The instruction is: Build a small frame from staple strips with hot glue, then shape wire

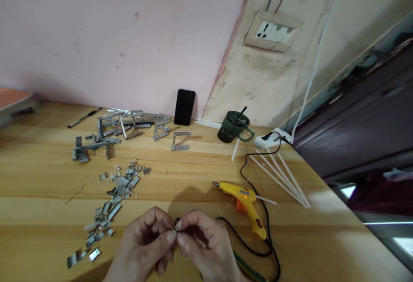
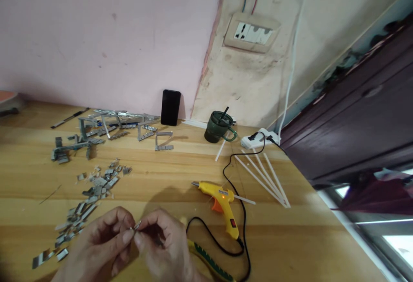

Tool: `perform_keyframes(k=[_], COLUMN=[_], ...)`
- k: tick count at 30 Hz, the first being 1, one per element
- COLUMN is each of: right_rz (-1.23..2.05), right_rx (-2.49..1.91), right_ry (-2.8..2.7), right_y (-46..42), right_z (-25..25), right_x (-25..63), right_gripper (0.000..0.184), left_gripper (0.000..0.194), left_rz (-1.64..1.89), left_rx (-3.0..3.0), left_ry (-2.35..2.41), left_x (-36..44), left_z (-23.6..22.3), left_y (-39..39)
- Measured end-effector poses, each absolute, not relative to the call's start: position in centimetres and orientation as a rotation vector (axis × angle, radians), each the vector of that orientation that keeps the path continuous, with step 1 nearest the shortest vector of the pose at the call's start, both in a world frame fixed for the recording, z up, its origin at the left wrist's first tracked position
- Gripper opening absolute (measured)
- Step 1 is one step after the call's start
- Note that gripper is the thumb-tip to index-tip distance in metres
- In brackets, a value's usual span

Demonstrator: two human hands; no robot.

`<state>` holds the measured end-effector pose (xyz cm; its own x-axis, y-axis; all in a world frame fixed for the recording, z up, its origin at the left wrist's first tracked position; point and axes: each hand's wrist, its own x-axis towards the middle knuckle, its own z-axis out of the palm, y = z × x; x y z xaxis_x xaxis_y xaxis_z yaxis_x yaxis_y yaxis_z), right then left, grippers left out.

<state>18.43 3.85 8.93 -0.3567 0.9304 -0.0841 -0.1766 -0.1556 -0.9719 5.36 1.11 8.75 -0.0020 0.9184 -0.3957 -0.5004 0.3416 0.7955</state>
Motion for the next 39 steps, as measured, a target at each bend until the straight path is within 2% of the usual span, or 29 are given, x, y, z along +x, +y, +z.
perform_keyframes(k=[14,17,22,29,33,39], right_rz=[1.660,1.656,1.845,1.713,1.752,1.585], right_rx=[-1.135,-1.086,-0.868,-0.949,-0.854,-0.903], right_ry=[-1.400,-1.389,-1.242,-1.303,-1.265,-1.438], right_y=[4.7,4.5,4.3,4.0,3.8,3.7], right_z=[9.0,9.1,8.9,8.1,8.1,8.2], right_x=[18.6,18.4,18.2,18.2,17.9,18.0], right_gripper=[0.024,0.023,0.025,0.028,0.023,0.019], left_gripper=[0.025,0.024,0.023,0.023,0.022,0.020], left_rz=[1.232,1.259,1.251,1.237,1.241,1.242], left_rx=[0.470,0.478,0.487,0.463,0.421,0.388], left_ry=[0.973,0.993,1.036,1.074,1.022,0.998], left_x=[5.5,5.6,5.6,5.7,5.7,5.6], left_z=[7.9,8.2,8.5,9.3,9.2,9.1], left_y=[1.1,1.1,1.1,1.1,1.2,1.1])
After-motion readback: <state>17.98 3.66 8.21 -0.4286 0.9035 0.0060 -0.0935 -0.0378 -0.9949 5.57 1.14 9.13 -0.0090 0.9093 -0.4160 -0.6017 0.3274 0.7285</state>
